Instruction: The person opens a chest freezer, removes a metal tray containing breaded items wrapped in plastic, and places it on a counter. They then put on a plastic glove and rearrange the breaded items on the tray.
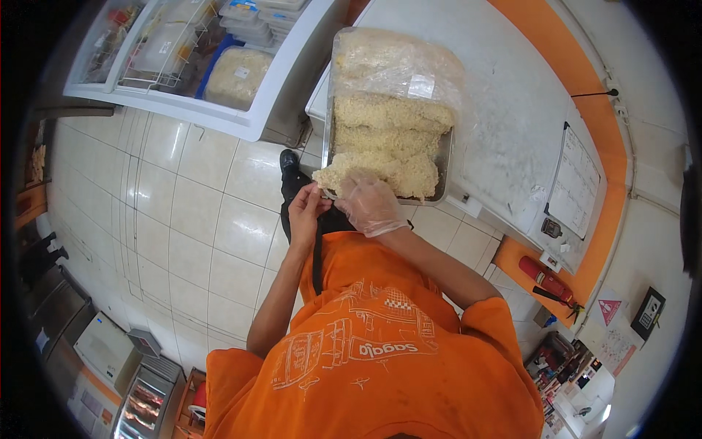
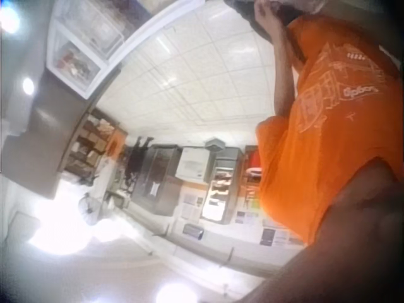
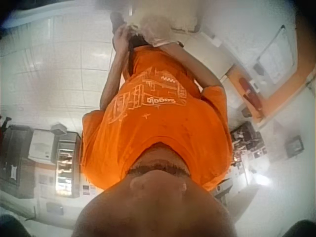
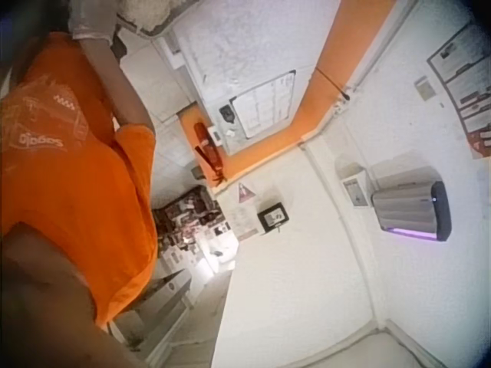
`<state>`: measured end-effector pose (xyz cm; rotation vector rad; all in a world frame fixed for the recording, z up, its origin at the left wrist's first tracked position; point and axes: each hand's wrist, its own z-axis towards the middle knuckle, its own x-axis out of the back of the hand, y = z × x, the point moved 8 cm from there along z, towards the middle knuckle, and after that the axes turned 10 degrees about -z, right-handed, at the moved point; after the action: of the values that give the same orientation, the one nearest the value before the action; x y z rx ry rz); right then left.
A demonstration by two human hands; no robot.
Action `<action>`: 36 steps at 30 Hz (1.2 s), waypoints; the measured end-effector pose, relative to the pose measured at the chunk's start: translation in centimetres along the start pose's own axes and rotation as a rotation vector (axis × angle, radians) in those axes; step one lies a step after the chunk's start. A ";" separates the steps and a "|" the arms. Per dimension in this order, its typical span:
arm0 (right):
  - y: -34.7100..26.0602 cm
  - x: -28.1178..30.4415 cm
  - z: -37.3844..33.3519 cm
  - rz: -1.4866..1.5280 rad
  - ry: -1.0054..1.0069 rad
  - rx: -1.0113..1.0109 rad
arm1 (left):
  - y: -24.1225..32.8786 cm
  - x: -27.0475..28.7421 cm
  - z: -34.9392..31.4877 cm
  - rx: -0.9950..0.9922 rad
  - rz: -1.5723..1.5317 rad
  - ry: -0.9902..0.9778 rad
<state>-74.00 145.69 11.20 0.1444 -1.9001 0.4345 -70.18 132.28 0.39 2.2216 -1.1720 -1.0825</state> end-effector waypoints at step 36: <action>20.8 7.0 4.9 -0.256 0.153 -0.312 | 1.7 -2.2 1.8 -0.159 0.249 0.029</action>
<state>-87.21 163.89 11.46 0.1404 -1.7456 -0.0256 -73.21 133.09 1.37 1.9070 -1.2638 -1.0007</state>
